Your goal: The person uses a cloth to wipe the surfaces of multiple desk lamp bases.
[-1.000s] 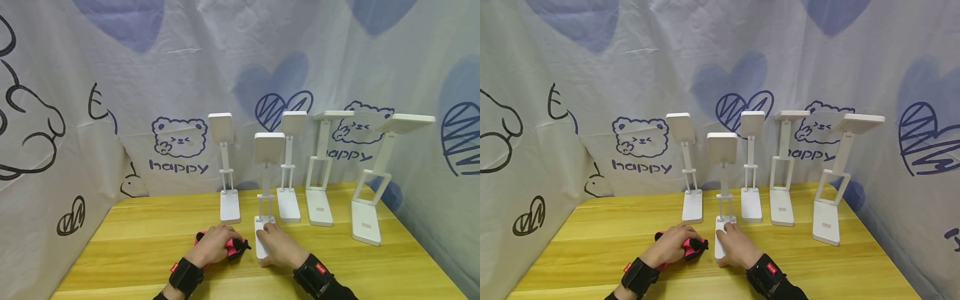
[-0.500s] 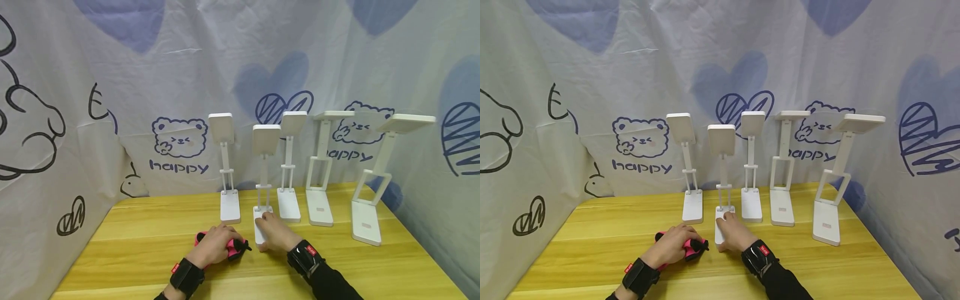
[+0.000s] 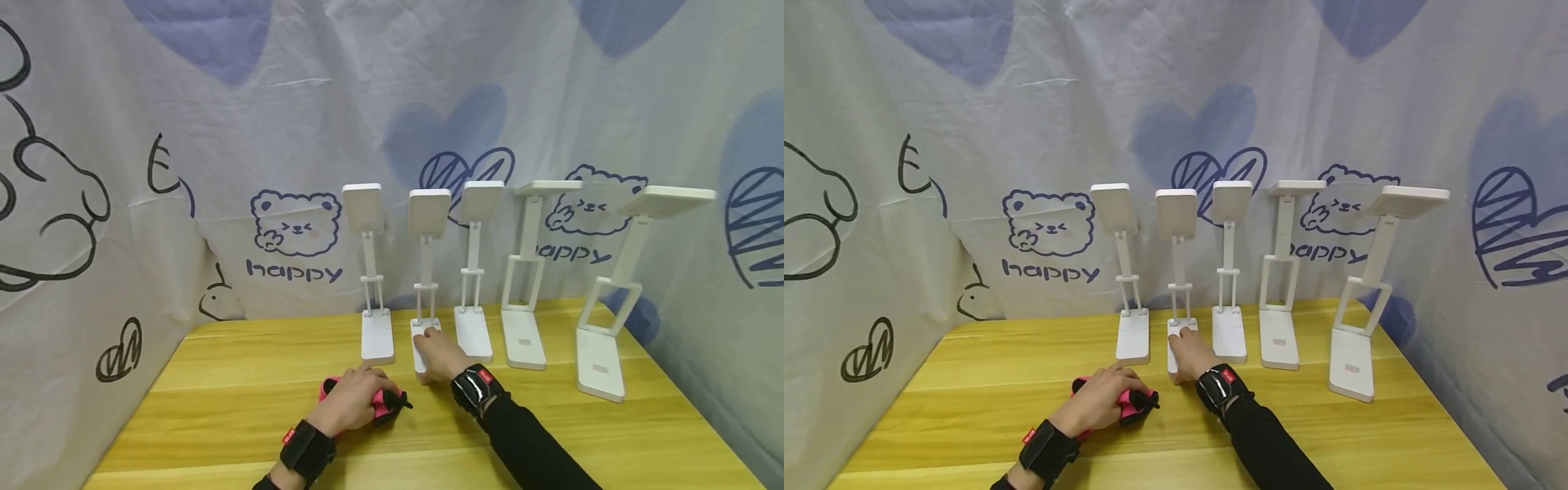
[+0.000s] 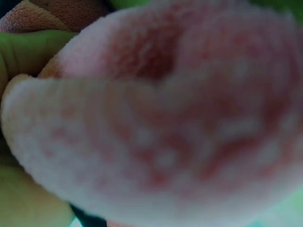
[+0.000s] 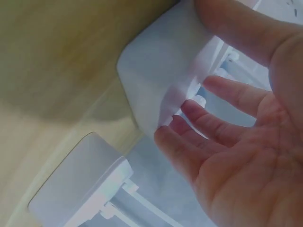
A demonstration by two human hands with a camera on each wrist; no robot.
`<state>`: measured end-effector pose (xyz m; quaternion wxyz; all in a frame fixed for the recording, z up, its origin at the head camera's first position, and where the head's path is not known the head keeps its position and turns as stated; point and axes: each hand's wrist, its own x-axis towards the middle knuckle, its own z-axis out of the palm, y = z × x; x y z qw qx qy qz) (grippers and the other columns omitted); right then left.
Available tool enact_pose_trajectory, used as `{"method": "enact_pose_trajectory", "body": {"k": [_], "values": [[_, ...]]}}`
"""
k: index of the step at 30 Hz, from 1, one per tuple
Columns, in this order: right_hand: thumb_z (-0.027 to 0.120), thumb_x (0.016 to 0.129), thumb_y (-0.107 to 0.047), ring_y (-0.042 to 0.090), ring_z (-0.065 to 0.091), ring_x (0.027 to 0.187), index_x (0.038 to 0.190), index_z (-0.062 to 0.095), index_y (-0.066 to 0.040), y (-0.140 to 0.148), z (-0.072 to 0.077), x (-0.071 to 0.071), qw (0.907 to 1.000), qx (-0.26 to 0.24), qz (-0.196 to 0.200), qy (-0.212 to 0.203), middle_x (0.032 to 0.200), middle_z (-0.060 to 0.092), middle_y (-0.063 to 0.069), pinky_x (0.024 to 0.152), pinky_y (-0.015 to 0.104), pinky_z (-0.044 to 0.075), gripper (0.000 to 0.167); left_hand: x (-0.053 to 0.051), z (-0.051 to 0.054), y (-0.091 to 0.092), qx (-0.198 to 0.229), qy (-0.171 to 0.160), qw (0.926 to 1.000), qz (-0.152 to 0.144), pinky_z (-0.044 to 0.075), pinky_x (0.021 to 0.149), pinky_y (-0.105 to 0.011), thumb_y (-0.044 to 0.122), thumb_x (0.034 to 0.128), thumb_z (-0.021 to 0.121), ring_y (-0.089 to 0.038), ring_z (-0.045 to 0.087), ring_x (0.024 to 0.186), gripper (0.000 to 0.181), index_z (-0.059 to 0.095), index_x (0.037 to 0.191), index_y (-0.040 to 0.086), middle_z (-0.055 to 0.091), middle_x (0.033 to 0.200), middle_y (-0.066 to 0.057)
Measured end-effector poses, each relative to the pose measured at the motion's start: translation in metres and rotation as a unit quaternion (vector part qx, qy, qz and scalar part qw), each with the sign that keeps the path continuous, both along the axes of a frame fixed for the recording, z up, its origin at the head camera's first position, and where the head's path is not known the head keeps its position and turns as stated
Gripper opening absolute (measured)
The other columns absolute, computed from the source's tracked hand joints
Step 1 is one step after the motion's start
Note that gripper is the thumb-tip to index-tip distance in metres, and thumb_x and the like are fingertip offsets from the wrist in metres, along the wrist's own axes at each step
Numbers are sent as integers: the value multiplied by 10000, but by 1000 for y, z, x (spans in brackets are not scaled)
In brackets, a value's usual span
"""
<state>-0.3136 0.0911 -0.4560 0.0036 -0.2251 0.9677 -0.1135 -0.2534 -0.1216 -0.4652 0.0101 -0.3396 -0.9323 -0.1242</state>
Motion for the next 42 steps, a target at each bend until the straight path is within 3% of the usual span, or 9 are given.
{"method": "enact_pose_trajectory", "body": {"k": [11,33,39,42], "values": [[902,654,-163,326,571,1086,1208,597,-31,-3,-6,-23,9995,-17,-291,-140,1238,562,185,955,445,484,646,-3,0,4,-56,-74,10000,33,469,934,-504,72,793,765,-238,563,1166,363,743,1099,264,681,1112,35],[886,674,-156,337,560,1150,1258,584,-10,-1,-7,-38,9999,-125,-61,-58,1269,557,196,1010,434,454,673,-2,-3,4,-83,53,9999,77,472,909,-485,53,779,759,-201,549,1128,372,754,1066,290,671,1076,77],[847,729,-184,364,498,1264,1365,526,-3,3,-10,-38,9987,-432,23,-286,1380,500,226,1081,458,397,735,0,-3,6,-90,58,9999,83,472,881,-464,61,774,774,-195,547,1116,374,758,1068,292,673,1076,76],[803,783,-213,377,453,1321,1405,498,-9,8,-12,-38,9949,-848,-24,-539,1428,463,239,1102,483,369,722,1,-4,10,-116,54,9999,19,476,855,-456,61,772,780,-186,545,1095,396,757,1089,298,675,1083,81]]}}
